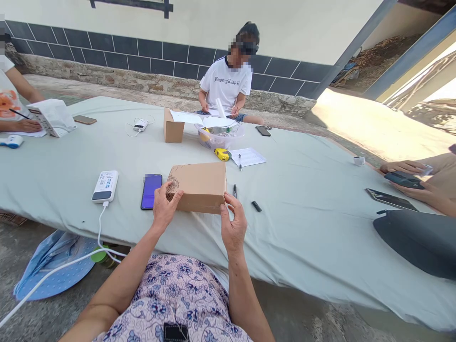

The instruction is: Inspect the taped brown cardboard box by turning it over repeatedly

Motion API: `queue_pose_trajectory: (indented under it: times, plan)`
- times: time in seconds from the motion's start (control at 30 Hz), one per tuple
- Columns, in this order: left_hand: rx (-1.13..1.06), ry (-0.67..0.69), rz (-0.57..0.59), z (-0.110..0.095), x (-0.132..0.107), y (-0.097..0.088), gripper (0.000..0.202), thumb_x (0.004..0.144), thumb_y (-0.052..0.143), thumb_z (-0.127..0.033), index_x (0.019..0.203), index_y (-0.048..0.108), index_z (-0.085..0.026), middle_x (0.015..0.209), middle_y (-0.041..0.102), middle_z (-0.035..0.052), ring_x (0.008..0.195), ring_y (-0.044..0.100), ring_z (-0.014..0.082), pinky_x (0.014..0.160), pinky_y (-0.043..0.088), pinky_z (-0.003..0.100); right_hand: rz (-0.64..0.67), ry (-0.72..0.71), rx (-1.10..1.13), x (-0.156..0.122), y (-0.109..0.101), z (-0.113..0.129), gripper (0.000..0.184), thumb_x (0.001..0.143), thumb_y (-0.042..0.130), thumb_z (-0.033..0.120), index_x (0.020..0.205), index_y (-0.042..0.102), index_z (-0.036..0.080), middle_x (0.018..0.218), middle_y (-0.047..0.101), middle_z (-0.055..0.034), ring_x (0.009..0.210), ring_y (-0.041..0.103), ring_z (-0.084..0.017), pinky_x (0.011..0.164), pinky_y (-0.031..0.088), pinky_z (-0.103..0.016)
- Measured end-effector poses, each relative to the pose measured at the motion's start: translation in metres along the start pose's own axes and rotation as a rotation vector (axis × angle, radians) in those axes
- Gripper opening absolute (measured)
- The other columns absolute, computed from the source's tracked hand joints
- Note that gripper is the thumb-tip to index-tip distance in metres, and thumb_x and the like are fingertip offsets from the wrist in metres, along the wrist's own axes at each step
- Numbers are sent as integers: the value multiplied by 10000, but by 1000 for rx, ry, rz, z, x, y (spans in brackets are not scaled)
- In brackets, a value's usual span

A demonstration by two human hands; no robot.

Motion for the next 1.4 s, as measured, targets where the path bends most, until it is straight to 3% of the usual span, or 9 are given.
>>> queue_pose_trajectory:
  times: [0.13,0.27,0.43,0.6,0.8,1.07,1.27,1.4]
  plan:
    - [-4,21,-16,2,1,2,556,882,606,-608,1332,582,-283,1251,569,114,1087,574,251,977,479,417,29,60,2,-1,6,-17,392,957,505,411,1303,602,256,1398,601,-96,1352,541,-218,1089,510,-449]
    - [-15,41,-26,5,3,2,541,892,595,-593,1328,575,-274,1271,581,112,1108,580,254,985,474,414,25,135,132,-4,13,-34,461,946,505,435,1351,556,221,1395,590,-123,1303,582,-209,1047,562,-414]
    - [-59,57,-13,8,5,-1,509,922,545,-568,1326,561,-260,1318,601,106,1173,569,257,1002,463,403,-61,167,244,-6,13,-35,395,898,590,459,1179,634,186,1239,651,-125,1182,637,-205,968,608,-396]
    - [-144,-5,69,13,2,8,513,934,488,-588,1313,558,-250,1234,645,97,1077,605,233,896,501,352,-175,39,214,-1,-4,-11,241,925,591,399,1029,678,199,1105,696,-93,1134,662,-206,1005,584,-438]
    - [-321,-99,217,17,-7,29,591,903,407,-724,1208,579,-248,1200,608,89,1018,578,220,653,519,271,-247,-190,110,-2,-23,22,165,982,531,261,1021,686,221,1103,713,-75,1149,683,-204,1068,557,-483]
    - [-521,-176,365,23,-11,43,679,839,427,-815,1149,572,-228,1138,553,84,946,555,203,642,566,282,-214,-440,33,-3,-22,43,238,960,530,92,1076,681,234,1134,711,-45,1211,676,-192,1073,580,-463]
    - [-538,-218,368,22,-13,44,692,785,465,-853,1095,560,-242,1049,539,53,853,531,173,603,535,263,-244,-455,23,-4,-20,38,351,918,580,36,1188,651,248,1225,682,-56,1294,630,-202,1106,561,-467]
    - [-538,-224,362,17,-14,40,687,767,482,-863,1041,571,-239,1000,541,42,830,527,167,558,491,238,-240,-449,24,-5,-23,40,324,938,561,74,1208,628,240,1235,678,-72,1299,628,-222,1094,560,-509]
Point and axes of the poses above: each hand's wrist, its own x-axis towards the middle knuckle, its own y-axis out of the palm, z = x × y, the point moved 5 cm from there along x, towards the middle knuckle
